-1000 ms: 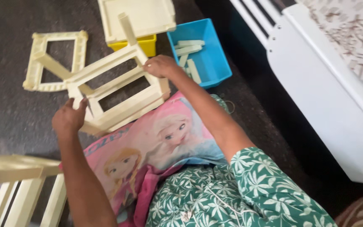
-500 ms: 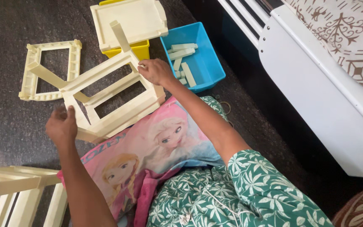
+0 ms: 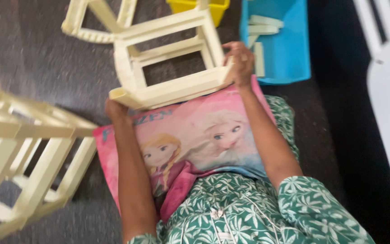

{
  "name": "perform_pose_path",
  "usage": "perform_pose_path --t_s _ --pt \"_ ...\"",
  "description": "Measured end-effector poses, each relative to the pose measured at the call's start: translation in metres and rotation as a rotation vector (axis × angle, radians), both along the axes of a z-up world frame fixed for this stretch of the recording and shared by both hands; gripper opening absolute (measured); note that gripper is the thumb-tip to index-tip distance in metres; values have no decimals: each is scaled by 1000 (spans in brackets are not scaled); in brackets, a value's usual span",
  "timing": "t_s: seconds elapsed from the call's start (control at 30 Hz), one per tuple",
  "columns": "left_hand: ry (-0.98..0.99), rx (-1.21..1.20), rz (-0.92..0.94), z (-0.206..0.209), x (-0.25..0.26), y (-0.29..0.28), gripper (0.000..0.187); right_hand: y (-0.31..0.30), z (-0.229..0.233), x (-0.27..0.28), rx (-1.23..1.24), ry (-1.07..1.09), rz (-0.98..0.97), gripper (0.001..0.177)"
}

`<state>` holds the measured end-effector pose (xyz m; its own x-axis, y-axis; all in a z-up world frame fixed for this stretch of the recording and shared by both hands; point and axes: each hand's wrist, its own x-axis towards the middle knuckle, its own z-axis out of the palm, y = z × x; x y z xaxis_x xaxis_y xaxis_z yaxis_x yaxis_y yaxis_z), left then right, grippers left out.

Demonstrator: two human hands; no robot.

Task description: The person assembles a plastic storage unit by hand, inserting rectangular frames and short plastic rods into slots on a cushion. The person repeatedly picks parts from nearby bins and fits them into the growing structure.

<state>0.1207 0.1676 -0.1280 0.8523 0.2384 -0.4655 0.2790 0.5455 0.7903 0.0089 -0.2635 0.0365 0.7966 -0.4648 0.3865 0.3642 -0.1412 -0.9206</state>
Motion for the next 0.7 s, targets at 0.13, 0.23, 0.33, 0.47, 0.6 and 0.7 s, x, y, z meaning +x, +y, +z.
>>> perform_pose_path --t_s 0.13,0.23,0.33,0.47,0.6,0.7 --pt "-202 156 -158 -36 33 5 18 -12 11 8 -56 -8 -168 52" --pt "-109 293 -274 -37 64 8 25 -24 8 6 22 -36 -146 55" --pt "-290 964 -353 -29 98 12 34 -32 -7 -1 122 -71 -80 59" --pt "-313 1698 -586 -14 143 21 59 -39 -30 -19 248 5 -52 72" --pt "-283 2033 -838 -28 191 11 64 -41 -40 -28 336 34 -64 74" --pt "-506 2223 -853 -59 230 -11 61 -37 -36 -29 245 24 -90 76"
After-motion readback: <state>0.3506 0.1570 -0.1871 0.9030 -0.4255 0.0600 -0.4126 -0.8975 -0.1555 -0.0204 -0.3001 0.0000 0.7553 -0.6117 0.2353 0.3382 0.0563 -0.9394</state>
